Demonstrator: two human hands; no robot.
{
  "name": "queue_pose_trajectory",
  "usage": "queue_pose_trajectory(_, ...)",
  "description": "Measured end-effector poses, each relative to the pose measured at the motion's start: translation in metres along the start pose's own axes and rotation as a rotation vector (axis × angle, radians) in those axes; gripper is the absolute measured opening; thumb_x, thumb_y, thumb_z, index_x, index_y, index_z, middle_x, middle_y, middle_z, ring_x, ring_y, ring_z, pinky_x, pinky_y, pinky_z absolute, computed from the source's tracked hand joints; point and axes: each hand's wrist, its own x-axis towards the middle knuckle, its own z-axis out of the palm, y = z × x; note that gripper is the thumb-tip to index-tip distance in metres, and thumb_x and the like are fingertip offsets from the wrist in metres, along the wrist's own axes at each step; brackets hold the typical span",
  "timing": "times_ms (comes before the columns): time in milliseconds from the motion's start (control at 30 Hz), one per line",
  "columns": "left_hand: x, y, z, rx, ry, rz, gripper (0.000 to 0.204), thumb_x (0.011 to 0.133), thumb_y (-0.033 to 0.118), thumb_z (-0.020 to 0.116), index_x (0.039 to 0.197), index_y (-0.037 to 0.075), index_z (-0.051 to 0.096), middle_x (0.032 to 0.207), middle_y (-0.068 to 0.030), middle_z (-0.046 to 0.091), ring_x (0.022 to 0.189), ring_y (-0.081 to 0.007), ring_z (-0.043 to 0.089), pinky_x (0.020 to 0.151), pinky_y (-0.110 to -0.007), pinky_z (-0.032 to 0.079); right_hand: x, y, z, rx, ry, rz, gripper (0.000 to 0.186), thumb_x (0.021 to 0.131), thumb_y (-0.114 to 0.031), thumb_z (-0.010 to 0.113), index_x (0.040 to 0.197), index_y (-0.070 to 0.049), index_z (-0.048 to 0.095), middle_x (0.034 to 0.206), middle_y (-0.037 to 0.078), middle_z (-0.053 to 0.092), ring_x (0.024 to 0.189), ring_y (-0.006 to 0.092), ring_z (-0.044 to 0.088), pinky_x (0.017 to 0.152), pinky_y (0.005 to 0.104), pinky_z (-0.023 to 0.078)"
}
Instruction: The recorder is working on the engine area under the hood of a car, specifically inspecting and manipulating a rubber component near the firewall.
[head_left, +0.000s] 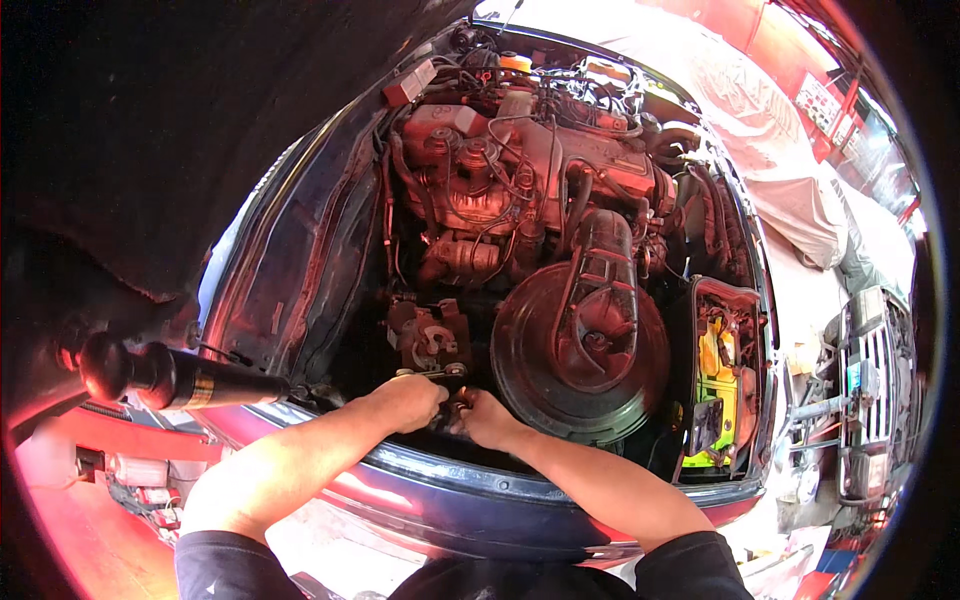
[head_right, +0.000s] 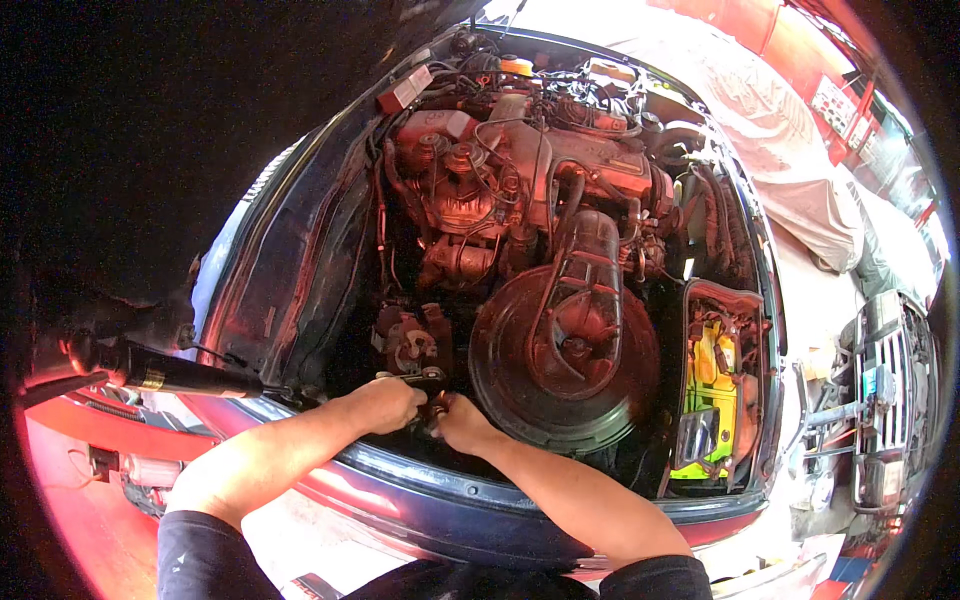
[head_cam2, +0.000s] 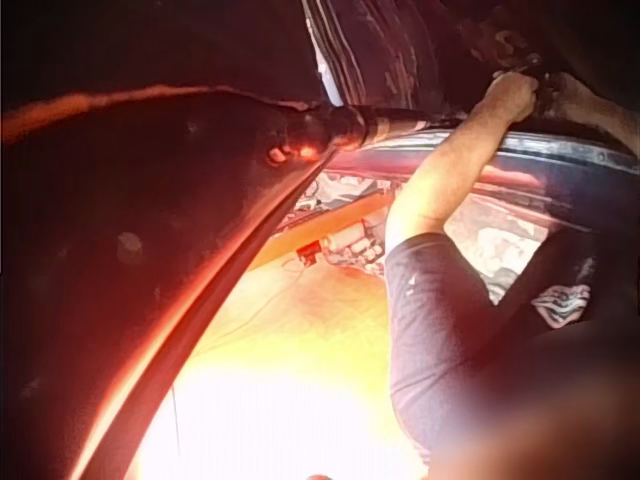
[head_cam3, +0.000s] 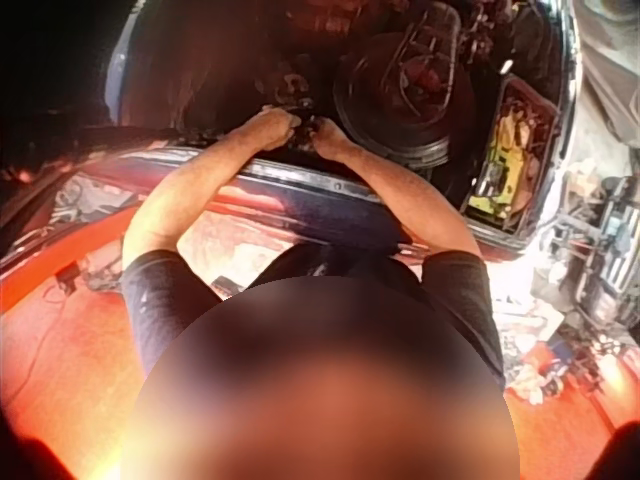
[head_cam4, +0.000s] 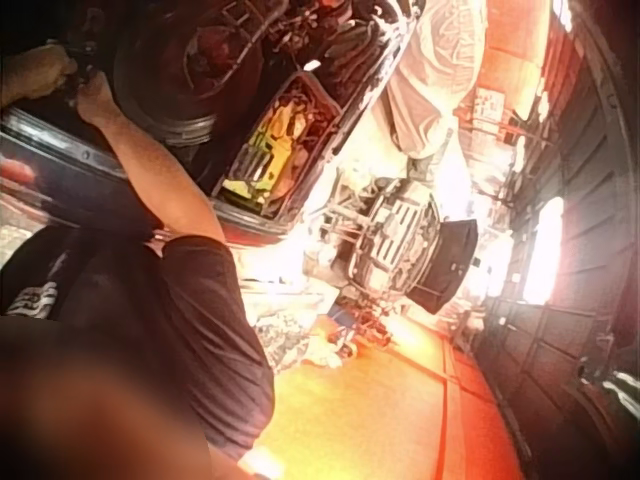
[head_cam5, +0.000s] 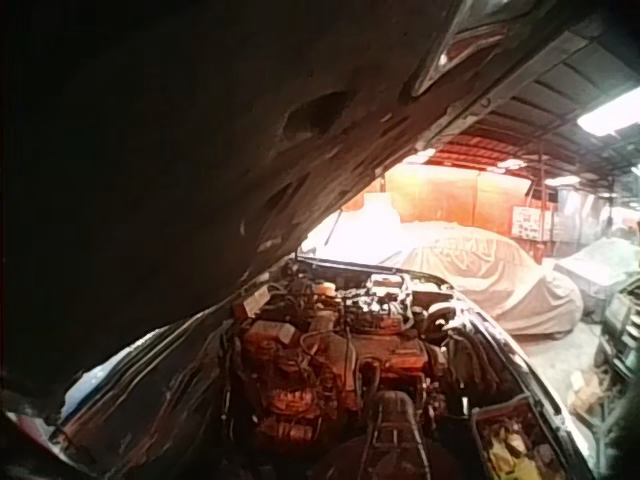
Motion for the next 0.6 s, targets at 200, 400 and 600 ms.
queue_pose_trajectory(200, -0.007, 0.007, -0.006, -0.020, 0.416, 0.022, 0.016, 0.091, 0.004, 0.055, 0.105, 0.001, 0.063, 0.084, -0.0259, 0.071, 0.084, -0.0451, 0.071, 0.074, -0.055, 0.054, -0.007, -0.008, -0.007, -0.023, -0.070, 0.044, 0.011, 0.102, -0.009, 0.059, 0.103, 0.001, 0.065, 0.088, 0.006, 0.071, 0.075, 0.0122, 0.065, 0.067, 0.0294, 0.051)
queue_pose_trajectory(400, 0.000, 0.026, -0.004, 0.063, 0.443, -0.131, 0.018, 0.088, 0.006, 0.058, 0.102, 0.002, 0.070, 0.088, -0.0237, 0.073, 0.089, -0.0435, 0.072, 0.080, -0.054, 0.056, -0.015, -0.014, -0.009, 0.100, -0.056, 0.060, 0.012, 0.104, -0.007, 0.056, 0.105, 0.002, 0.063, 0.094, 0.009, 0.071, 0.082, 0.0148, 0.067, 0.077, 0.0311, 0.054)
queue_pose_trajectory(600, -0.001, 0.036, -0.011, 0.023, 0.383, -0.190, 0.016, 0.089, 0.007, 0.057, 0.099, 0.002, 0.069, 0.087, -0.0237, 0.073, 0.090, -0.0432, 0.072, 0.081, -0.054, 0.056, -0.015, -0.008, -0.013, 0.150, -0.118, 0.075, 0.012, 0.102, -0.003, 0.055, 0.110, 0.003, 0.062, 0.097, 0.010, 0.072, 0.085, 0.0157, 0.069, 0.079, 0.0315, 0.055)
